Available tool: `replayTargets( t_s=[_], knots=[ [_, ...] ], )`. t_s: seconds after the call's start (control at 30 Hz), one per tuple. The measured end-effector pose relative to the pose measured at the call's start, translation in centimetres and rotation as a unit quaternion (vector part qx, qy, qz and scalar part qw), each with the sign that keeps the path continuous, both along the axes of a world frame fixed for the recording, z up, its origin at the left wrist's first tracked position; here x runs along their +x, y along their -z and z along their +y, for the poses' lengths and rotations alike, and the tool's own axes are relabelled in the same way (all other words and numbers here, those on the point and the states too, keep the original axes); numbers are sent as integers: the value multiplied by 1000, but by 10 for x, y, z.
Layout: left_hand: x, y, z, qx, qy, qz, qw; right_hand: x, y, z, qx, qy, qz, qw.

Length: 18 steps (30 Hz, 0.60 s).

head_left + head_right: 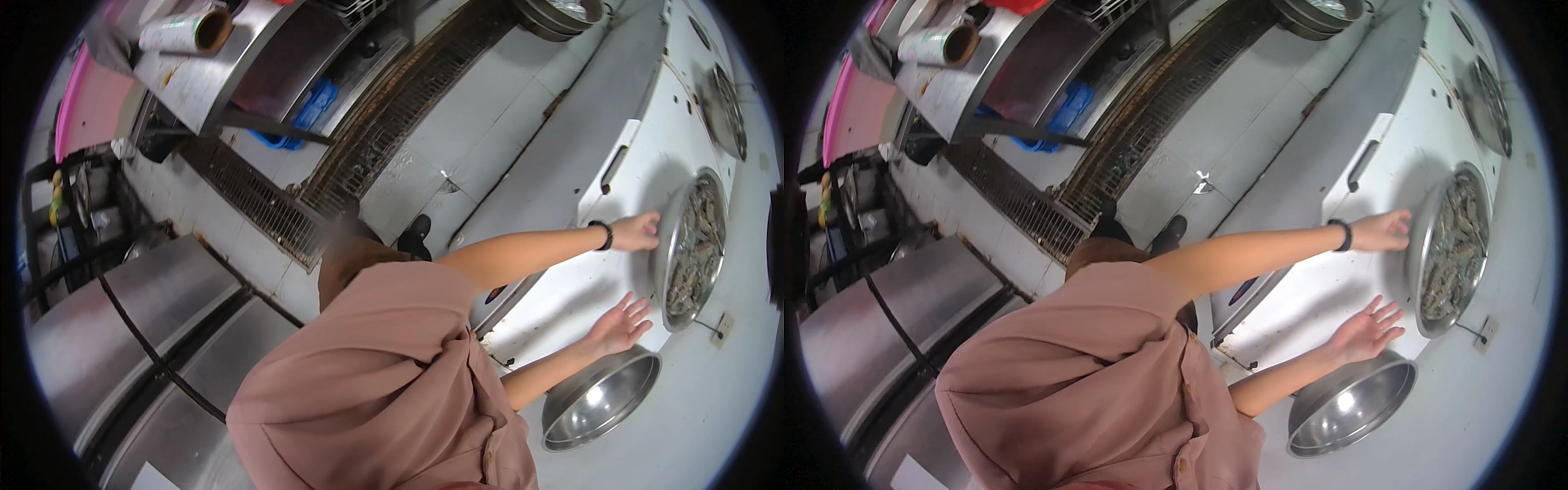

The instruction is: The person transfers raw shrimp from a smaller stainless steel bowl into a larger bowl on a white countertop. After consolidating the shrimp, the person picks up the large bowl and walks to a nearby stainless steel table, placing the bowl down.

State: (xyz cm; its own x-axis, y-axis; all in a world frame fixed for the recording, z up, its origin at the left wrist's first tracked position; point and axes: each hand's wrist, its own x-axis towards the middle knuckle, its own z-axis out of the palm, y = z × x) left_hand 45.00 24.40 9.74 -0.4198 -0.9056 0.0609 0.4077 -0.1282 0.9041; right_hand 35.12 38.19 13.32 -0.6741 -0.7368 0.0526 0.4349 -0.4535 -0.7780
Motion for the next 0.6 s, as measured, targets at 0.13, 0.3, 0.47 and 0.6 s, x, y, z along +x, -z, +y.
replayTargets(
  t_s=[0.13,0.3,0.47,0.6],
  knots=[
    [84,48,81,-95,-17,1,995,-11,-1,-20,29,0,7,1000],
    [262,160,192,98,-1,-109,989,11,-5,-17,135,45,117,983],
    [484,245,320,319,-176,-354,862,47,-27,63,286,190,809,478],
    [590,251,401,435,-342,-299,777,38,-18,124,571,235,715,329]
  ],
)
